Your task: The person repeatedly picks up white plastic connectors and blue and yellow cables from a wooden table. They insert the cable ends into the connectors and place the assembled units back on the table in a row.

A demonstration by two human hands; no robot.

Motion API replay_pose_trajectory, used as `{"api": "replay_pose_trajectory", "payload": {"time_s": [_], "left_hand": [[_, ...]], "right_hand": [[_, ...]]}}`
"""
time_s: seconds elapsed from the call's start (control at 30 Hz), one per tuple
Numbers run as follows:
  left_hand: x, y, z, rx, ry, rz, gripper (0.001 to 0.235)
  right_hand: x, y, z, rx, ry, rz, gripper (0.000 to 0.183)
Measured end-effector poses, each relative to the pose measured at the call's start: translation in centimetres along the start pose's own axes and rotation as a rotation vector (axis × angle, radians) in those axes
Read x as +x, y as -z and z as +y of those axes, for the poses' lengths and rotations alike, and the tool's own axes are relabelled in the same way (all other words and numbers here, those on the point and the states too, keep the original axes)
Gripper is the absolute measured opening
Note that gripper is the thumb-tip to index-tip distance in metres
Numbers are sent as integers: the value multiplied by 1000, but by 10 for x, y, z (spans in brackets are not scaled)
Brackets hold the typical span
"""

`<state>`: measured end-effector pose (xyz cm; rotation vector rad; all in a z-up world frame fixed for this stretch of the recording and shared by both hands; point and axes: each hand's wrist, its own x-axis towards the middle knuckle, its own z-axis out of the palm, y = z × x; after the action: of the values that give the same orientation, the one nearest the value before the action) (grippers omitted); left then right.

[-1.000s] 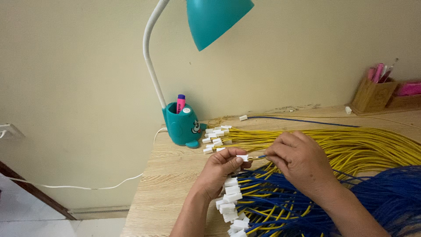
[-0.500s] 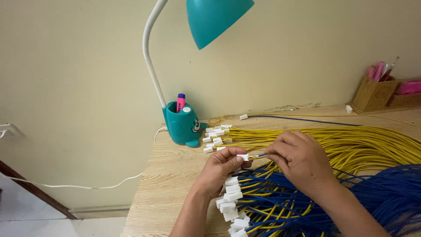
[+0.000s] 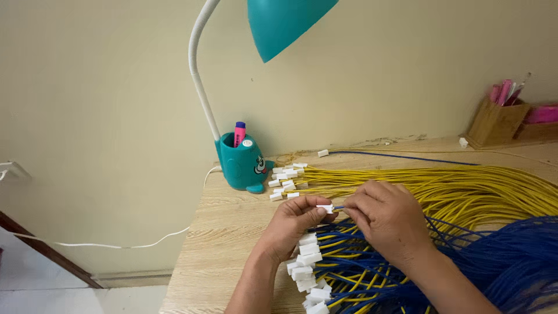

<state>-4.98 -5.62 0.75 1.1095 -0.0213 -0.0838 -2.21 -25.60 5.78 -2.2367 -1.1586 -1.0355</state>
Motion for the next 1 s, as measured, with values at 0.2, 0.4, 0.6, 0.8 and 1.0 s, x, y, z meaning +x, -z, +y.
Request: {"api": "replay_pose_trajectory", "payload": {"time_s": [0.2, 0.4, 0.6, 0.8, 1.0], "left_hand": [[2, 3, -5, -34, -25, -14, 17], [-1, -1, -1, -3, -34, -7, 15], [0, 12, -4, 115, -31, -55, 18], [-8, 17, 18, 226, -85, 174, 20], [20, 64, -10, 758, -315, 627, 11]], "right_hand": [[-6, -12, 1, -82, -11, -7, 6], [-4, -10, -8, 8, -13, 44, 2], [-9, -17, 13, -66, -52, -204, 15], [-12, -18, 31, 191, -169, -347, 24], [-17, -31, 33, 233, -170, -439, 27]]}}
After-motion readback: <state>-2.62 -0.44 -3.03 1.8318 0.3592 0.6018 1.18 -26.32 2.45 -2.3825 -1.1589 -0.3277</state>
